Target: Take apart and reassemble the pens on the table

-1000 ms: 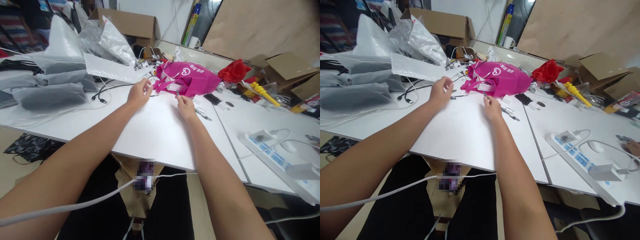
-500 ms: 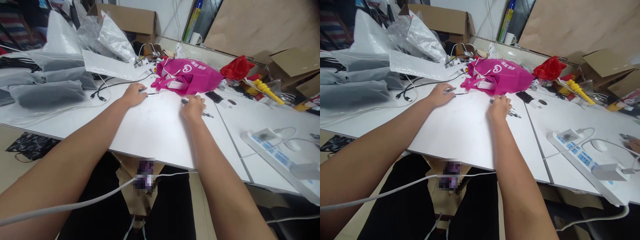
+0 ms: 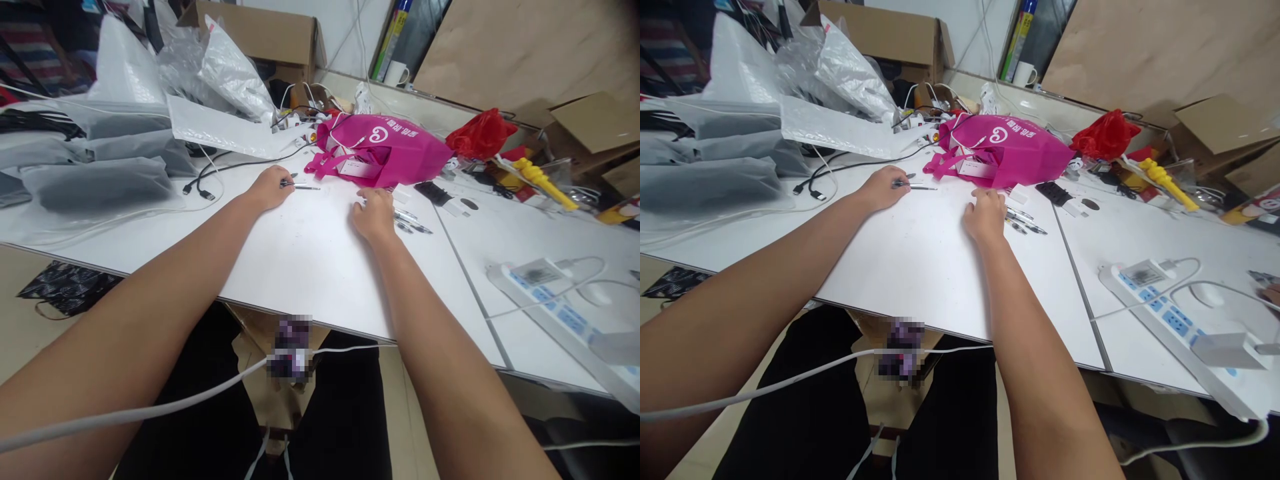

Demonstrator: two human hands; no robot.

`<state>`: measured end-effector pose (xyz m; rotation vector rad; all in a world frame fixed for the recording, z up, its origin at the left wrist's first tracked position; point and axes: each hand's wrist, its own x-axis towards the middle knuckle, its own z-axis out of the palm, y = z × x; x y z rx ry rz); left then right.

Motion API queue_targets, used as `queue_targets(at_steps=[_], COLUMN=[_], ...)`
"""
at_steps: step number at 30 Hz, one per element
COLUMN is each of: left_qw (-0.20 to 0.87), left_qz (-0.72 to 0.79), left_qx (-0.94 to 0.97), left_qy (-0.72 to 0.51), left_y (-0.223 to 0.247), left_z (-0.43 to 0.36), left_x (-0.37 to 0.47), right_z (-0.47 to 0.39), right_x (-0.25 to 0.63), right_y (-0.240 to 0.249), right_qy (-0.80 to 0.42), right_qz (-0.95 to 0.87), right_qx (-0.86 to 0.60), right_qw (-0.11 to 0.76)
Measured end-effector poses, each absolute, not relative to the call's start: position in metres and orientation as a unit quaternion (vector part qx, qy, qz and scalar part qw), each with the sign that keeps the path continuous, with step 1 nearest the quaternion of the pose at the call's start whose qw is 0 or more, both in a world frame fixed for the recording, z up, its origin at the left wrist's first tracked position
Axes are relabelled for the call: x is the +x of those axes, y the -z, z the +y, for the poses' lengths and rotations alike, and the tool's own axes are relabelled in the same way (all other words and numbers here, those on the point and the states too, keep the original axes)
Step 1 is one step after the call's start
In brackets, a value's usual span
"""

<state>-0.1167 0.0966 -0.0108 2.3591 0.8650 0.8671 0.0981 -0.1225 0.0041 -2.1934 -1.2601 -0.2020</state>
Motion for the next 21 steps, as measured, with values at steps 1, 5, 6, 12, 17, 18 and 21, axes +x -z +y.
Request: queue_targets(at_steps=[1, 5, 6, 12, 17, 18, 21], left_qw=[0.241, 0.237, 0.238, 0.239, 0.239, 0.237, 0.229], left_qz=[0.321, 0.331, 0.332, 0.342, 0.354, 0.357, 0.372], left_qx=[0.860, 0.860, 0.860, 0.855, 0.853, 0.853, 0.848], left_qy=[-0.315, -0.307, -0.307, -0.306, -0.299, -0.297, -0.301], left_y=[0.0106, 0.0120, 0.0126, 0.0148, 0.0137, 0.0131, 0.0112], left_z=[0.0968, 0.0991, 0.0997, 0.1020, 0.1023, 0.1017, 0.0981], left_x=[-0.1165, -0.1167, -0.1168, -0.1168, -0.1162, -0.1162, -0.1164], right_z=[-0.1216, -0.1189, -0.1184, -0.1176, -0.1173, -0.1171, -0.1163], right_x=[0.0991, 0.1029, 0.1038, 0.1074, 0.1077, 0.1074, 0.1071], right_y=[-0.0026, 0.0022, 0.0029, 0.0042, 0.0049, 0.0050, 0.0057], right_qy=[0.076, 0.078, 0.078, 0.082, 0.084, 0.085, 0.091], right_qz=[-0.475, -0.486, -0.488, -0.498, -0.505, -0.505, -0.498], right_qx=[-0.824, -0.813, -0.811, -0.808, -0.808, -0.808, -0.811], right_qw=[0.299, 0.312, 0.312, 0.305, 0.291, 0.290, 0.294])
